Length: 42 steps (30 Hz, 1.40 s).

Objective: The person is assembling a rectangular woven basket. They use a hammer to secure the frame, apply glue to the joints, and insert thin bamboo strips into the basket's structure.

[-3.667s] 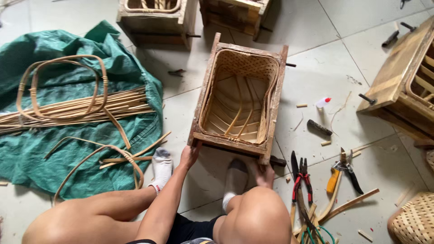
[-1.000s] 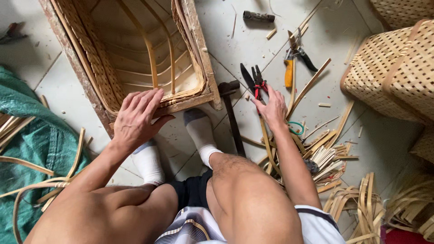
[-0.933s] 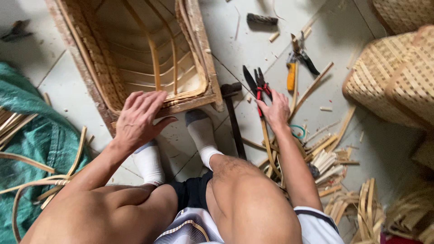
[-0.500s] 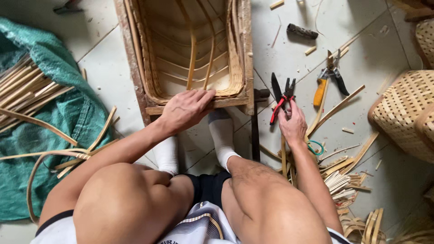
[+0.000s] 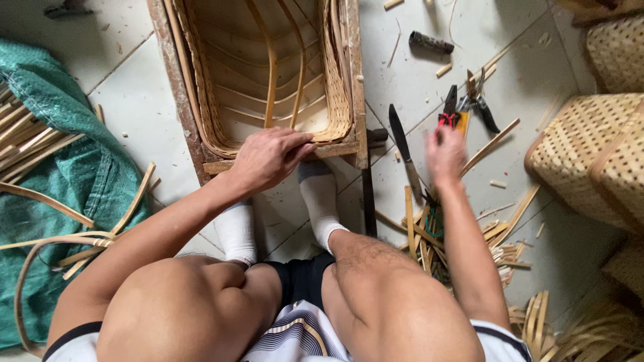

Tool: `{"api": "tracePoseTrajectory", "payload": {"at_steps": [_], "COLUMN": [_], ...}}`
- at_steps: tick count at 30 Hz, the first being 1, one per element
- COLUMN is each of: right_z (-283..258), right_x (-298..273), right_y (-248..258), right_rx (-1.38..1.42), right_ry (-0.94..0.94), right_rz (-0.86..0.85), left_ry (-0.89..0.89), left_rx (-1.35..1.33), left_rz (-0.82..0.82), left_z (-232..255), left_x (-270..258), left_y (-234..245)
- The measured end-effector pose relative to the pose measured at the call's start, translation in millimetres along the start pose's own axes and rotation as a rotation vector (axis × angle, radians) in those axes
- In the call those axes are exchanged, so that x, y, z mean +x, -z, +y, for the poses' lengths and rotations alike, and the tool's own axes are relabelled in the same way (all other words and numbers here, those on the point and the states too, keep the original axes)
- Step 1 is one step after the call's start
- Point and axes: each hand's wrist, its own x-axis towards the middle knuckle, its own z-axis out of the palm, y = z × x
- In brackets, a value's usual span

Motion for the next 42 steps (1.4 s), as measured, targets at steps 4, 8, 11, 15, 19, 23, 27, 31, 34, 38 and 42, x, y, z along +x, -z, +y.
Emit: {"api": "tracePoseTrajectory", "payload": {"at_steps": [4, 8, 11, 15, 19, 23, 27, 31, 34, 38, 42], "right_z": [-27.0, -28.1, -42.3, -99.4, -169.5, -209.7, -236.0, -258.2, -271.1, -285.4, -304.6], "right_x": [-13.0, -27.1, -31.3, -38.7, -51.8, -40.8, -9.5, 24.7, 54.1, 71.0, 49.8], "right_y": [-22.9, -29.1, 10.6, 119.3, 202.8, 227.5, 231.9, 236.1, 234.9, 222.1, 223.0], "right_rx": [0.185, 0.252, 0.418, 0.528, 0.385, 0.422, 0.046, -0.11, -0.385, -0.623, -0.868], "right_ry": [-0.157, -0.071, -0.015, -0.17, 0.252, 0.524, 0.23, 0.253, 0.336, 0.689, 0.674], "right_rz": [-0.24, -0.153, -0.042, -0.132, -0.24, -0.459, -0.883, -1.071, -1.151, -1.005, -0.97], "left_ry": [0.01, 0.08, 0.125, 0.13, 0.15, 0.07, 0.054, 0.035, 0.014, -0.061, -0.106], "left_rx": [-0.085, -0.128, -0.144, -0.189, -0.166, -0.129, -0.208, -0.161, -0.15, -0.135, -0.062], "left_rz": [-0.038, -0.077, -0.106, -0.074, -0.139, -0.171, -0.139, -0.125, -0.102, -0.059, -0.036], "left_z": [-1.4, 5.5, 6.9, 4.8, 5.8, 7.4, 5.1, 5.3, 3.0, -0.5, -5.9], "left_x": [17.5, 17.2, 22.6, 19.5, 25.3, 29.1, 28.8, 23.7, 21.6, 19.0, 16.9], "left_y": [-8.3, -9.7, -7.3, -7.6, -9.4, -12.9, -12.0, -16.6, -21.7, -30.4, -35.3]}}
